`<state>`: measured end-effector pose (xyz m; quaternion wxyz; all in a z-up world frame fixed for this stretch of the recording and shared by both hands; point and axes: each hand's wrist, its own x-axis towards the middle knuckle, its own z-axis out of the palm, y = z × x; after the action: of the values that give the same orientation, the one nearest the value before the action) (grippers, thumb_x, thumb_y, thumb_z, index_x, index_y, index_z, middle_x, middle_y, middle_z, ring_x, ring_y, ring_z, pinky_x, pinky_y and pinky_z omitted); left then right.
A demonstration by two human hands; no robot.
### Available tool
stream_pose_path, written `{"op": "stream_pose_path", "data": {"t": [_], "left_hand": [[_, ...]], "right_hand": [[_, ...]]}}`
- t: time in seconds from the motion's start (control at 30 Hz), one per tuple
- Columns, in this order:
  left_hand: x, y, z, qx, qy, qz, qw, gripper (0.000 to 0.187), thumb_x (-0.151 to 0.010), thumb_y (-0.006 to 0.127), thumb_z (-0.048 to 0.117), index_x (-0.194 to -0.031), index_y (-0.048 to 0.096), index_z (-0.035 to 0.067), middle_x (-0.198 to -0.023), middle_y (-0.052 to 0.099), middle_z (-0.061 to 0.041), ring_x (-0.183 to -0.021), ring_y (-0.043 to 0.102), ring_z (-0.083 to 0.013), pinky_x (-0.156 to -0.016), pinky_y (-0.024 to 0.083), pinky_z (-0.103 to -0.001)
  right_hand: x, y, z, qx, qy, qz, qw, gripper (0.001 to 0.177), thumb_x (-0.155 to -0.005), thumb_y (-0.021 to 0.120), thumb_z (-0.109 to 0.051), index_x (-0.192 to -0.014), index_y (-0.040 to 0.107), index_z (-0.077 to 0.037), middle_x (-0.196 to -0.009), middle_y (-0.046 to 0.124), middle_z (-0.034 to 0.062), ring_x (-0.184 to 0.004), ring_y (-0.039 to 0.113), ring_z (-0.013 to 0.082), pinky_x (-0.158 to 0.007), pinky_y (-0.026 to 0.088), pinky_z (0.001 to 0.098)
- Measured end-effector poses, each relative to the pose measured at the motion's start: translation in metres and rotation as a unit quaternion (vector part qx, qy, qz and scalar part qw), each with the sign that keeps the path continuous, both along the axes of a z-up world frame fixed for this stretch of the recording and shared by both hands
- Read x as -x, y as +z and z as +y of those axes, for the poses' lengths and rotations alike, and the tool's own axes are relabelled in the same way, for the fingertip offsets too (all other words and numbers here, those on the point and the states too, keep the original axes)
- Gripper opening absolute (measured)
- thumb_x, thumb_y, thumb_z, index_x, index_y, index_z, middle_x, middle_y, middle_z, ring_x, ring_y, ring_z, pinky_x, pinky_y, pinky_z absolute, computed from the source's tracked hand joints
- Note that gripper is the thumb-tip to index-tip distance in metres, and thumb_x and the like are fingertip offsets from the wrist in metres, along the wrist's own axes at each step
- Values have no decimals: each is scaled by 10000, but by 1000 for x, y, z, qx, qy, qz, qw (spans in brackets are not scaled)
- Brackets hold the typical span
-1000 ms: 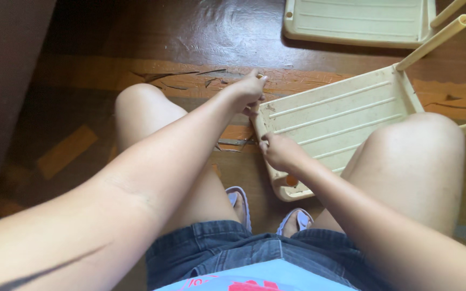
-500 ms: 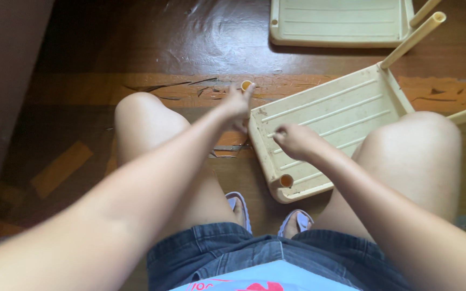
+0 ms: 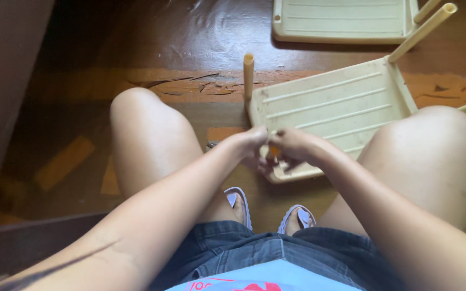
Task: The person assembles a plastic stool by inserting cylindrical legs into the base. They sit on the floor, pick up legs from a tray, and fit them into the base one by one, then stack the assembled stool on another.
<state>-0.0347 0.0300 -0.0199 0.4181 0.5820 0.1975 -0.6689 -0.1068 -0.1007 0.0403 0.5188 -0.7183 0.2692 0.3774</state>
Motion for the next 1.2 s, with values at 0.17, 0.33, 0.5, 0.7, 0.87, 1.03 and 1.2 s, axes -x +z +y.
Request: {"op": "stream_pose_path", "data": {"t": [0.17,0.33,0.5,0.7,0.87,1.03,1.2], "left_hand": [[-39,-24,4,76,84,-118,987,717,-1014,175,736,-1027,606,163,-778,479,-48,-615,405,-177,-554,361,-391],[-64,-12,1,67,112,-236,963,461,-1013,237,608,-1132,511,256,-950,622,60,-798,608,-93,-739,463,-450],[-69,14,5,-7,16,-294,955,397,-1046,249,558,-1223,485,294,-932,550,-6,-781,521,-167,-716,482,-487],[-56,13,-6,40,124,-283,950,383,-1054,252,554,-1247,475,309,-964,542,26,-788,507,-163,-642,482,-479],[-59,5,-3,19,117,-245,962,428,-1063,244,630,-1268,477,335,-869,449,-68,-705,366,-228,-593,338,-470],[-64,5,-3,-14,98,-230,968,472,-1032,288,648,-1303,526,344,-952,525,12,-899,503,-190,-740,497,-544],[-50,11,-5,-34,65,-420,905,490,-1035,293,604,-1241,521,224,-1081,723,-77,-846,717,-224,-782,541,-476]], "right_hand": [[-30,1,12,-51,-76,-179,980,404,-979,592,-270,-1333,619,-76,-932,744,121,-767,722,158,-679,609,326],[-55,14,11,-45,-87,-261,960,379,-997,546,-200,-1360,606,-107,-965,755,86,-771,721,169,-715,601,332],[-58,20,5,188,53,-295,935,374,-978,584,-199,-1331,699,-147,-933,753,219,-745,725,275,-753,565,416],[-38,21,16,199,70,-463,861,498,-939,563,-100,-1437,564,-120,-984,677,297,-877,702,440,-795,538,516],[-37,20,16,208,75,-381,898,586,-918,545,-86,-1494,522,-195,-911,687,294,-797,687,440,-767,528,531],[-54,8,-28,197,81,-316,924,451,-918,590,-137,-1355,657,-226,-852,742,167,-636,639,283,-627,528,450],[-42,-5,-180,362,18,-255,896,271,-999,618,-237,-1200,791,-184,-805,741,182,-690,684,276,-693,549,429]]}}
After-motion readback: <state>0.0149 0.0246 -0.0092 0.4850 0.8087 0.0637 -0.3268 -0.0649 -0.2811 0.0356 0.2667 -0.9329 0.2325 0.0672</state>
